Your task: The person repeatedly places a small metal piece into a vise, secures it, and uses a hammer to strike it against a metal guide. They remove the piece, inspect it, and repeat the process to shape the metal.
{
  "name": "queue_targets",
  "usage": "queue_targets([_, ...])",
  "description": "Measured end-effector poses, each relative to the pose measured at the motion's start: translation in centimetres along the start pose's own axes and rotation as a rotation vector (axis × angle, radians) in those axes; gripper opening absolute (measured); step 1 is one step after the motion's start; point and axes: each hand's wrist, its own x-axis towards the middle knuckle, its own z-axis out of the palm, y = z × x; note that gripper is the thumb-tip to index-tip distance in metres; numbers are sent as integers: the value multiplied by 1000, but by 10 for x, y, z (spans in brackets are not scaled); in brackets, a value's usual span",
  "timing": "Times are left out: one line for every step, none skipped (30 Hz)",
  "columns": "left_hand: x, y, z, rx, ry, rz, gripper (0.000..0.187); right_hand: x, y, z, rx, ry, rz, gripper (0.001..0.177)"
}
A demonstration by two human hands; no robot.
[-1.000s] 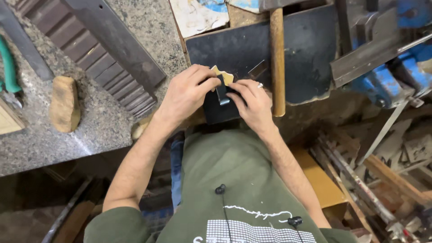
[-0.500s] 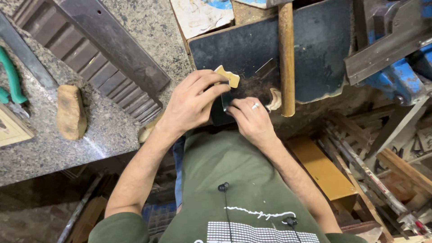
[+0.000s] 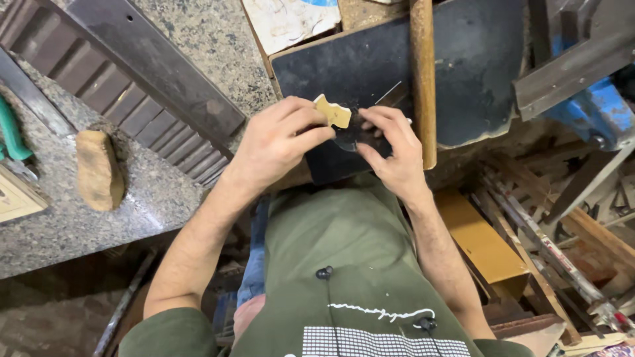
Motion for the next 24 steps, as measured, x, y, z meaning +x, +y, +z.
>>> queue_targets([0,-1,-1,35,-4,18,24,3,1,3,-30,16,26,55])
queue_targets([0,-1,1,64,-7,37,24,4,1,4,-60,14,8,57])
queue_targets([1,0,2,93,-10,56,25,5,1,5,-89,11,-10,59])
queue_targets([2,-1,4,118,1,60,26,7,2,6,-120,12,-30,61])
queue_targets([4,-1,6,143,12,63,26,9,3,7,-136,21,-23,59])
queue_targets([4,-2,7,170,22,62,27,11,5,9,-149,26,-18,58])
queue_targets([4,-2,8,167,28,59,27,12,6,10,-161,30,-12,57])
queue_targets([4,-3,8,167,35,58,28,13,6,12,-184,43,-34,55])
queue_targets([3,-4,9,167,42,56,28,14,7,13,-207,56,-57,54])
queue_targets([2,-4,10,172,38,53,28,13,7,14,-231,66,-77,52])
queue_targets([1,-4,11,176,33,51,28,12,8,15,-238,69,-78,51])
queue_targets([1,-5,12,181,30,51,28,12,8,15,-246,74,-82,50])
queue_targets([2,-5,12,174,31,55,29,12,8,15,-254,79,-85,49])
queue_targets([2,-6,12,167,32,58,29,12,8,16,-256,85,-88,49])
queue_targets([2,-6,12,160,33,62,30,12,8,17,-259,91,-91,48])
queue_targets([3,-6,12,159,32,60,30,12,8,17,-263,96,-92,48])
queue_targets([3,-6,13,158,32,59,30,12,8,16,-266,94,-98,48])
queue_targets([4,-7,13,159,31,57,30,13,8,17,-268,92,-105,49])
queue_targets([5,-8,14,150,34,62,30,14,8,17,-271,90,-113,49])
queue_targets([5,-8,15,140,35,64,29,13,8,17,-278,87,-112,49])
queue_targets([5,-8,15,129,36,66,29,13,8,17,-285,84,-111,49])
queue_targets([5,-9,16,133,37,66,30,13,9,17,-293,84,-112,49])
queue_targets([5,-9,16,137,38,66,30,13,9,17,-289,82,-110,49])
queue_targets([6,-9,17,139,39,67,30,12,9,17,-286,81,-107,50])
